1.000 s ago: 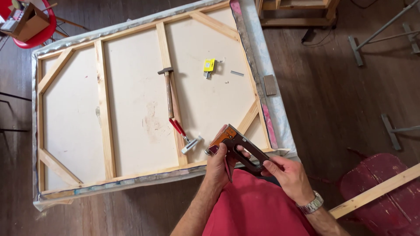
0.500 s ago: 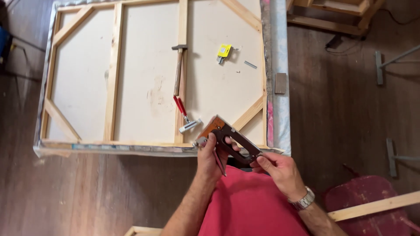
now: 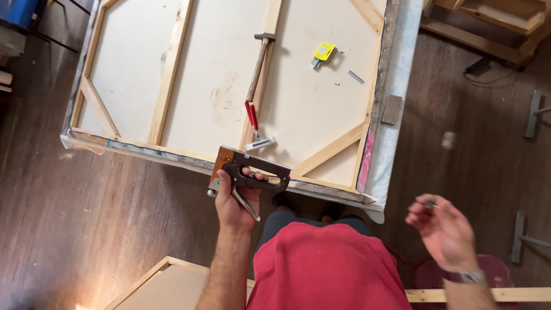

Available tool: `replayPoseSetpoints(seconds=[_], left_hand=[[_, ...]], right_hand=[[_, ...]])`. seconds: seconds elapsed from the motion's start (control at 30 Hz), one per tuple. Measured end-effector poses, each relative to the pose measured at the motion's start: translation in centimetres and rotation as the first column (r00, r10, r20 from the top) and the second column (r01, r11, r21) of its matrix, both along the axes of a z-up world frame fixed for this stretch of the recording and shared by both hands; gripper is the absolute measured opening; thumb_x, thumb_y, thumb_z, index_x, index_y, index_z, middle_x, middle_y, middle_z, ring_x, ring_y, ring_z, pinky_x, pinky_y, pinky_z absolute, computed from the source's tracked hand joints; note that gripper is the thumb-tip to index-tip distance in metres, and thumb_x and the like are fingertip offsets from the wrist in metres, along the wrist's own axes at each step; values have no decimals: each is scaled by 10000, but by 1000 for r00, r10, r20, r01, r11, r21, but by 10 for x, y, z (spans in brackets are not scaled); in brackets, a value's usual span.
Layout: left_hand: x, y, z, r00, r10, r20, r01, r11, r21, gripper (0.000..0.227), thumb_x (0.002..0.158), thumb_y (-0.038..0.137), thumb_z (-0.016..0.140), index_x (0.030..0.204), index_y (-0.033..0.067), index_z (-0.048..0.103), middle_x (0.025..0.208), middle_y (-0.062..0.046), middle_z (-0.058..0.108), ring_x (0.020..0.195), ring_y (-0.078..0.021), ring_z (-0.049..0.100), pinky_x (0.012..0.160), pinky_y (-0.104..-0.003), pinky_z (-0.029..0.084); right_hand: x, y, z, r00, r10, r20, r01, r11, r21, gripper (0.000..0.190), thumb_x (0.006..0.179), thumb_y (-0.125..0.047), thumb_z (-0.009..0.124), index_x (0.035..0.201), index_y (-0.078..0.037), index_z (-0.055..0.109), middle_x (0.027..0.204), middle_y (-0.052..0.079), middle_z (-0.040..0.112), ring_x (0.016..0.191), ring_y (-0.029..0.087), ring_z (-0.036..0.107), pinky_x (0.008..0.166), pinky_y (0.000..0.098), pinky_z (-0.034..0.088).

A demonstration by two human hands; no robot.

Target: Stretch and staple canvas onto a wooden frame using a hammer and staple gun.

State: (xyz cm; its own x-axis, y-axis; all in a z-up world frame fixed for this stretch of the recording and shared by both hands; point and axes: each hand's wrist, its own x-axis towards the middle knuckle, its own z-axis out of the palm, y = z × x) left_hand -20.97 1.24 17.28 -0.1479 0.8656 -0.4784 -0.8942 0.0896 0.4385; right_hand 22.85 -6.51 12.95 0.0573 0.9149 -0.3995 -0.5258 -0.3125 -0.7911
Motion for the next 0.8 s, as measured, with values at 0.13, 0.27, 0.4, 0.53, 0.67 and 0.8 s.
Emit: replayPoseSetpoints(seconds=[0.13,0.27,0.4,0.53,0.67,0.8], left_hand=[[-14,-13,-14,999,-24,24,25,998,-51,590,913,599,649,965,12,673,859,-105,692,878,-300,683,935,-456,545],[-41,-21,-43,997,51,65,-44,993,-108,458,991,498,620,1027,50,709,956,-148,775,837,-412,767,911,-637,612],[-76,-21,-12,998,-57,26,61,976,-209,560,958,571,623,996,13,649,891,-58,670,849,-273,672,927,-511,550],[-116,-23,-21,997,-77,-7,72,961,-268,542,966,550,635,998,10,647,905,-65,656,842,-296,658,922,-522,540],[-140,-23,-30,994,-86,-62,66,960,-273,550,1017,525,600,1065,-22,622,925,-105,647,849,-337,652,925,-551,542],[-144,-16,-30,989,-109,-95,72,942,-329,580,1021,558,580,1083,-19,591,930,-100,630,858,-343,645,931,-566,533]], right_hand=[[-78,39,-46,966,72,248,-8,968,-249,269,1024,-89,592,1244,63,617,974,235,693,789,307,671,789,391,577],[-134,77,-132,920,157,360,-39,948,-315,354,1004,-57,642,1333,61,588,1000,221,724,821,261,736,775,347,634],[-161,126,-114,399,405,822,9,895,-446,293,1008,-205,634,1289,-175,712,971,45,762,606,128,580,483,269,465],[-154,161,-129,229,439,869,-32,895,-444,346,1023,-162,625,1364,-200,677,887,104,733,527,176,523,419,285,430],[-146,187,-176,-46,500,865,-152,852,-501,232,1035,-247,643,1236,-145,699,711,84,682,594,220,632,492,339,531],[-148,200,-195,-130,463,877,-247,841,-481,292,985,-206,695,1263,-114,698,905,121,749,792,267,710,651,383,614]])
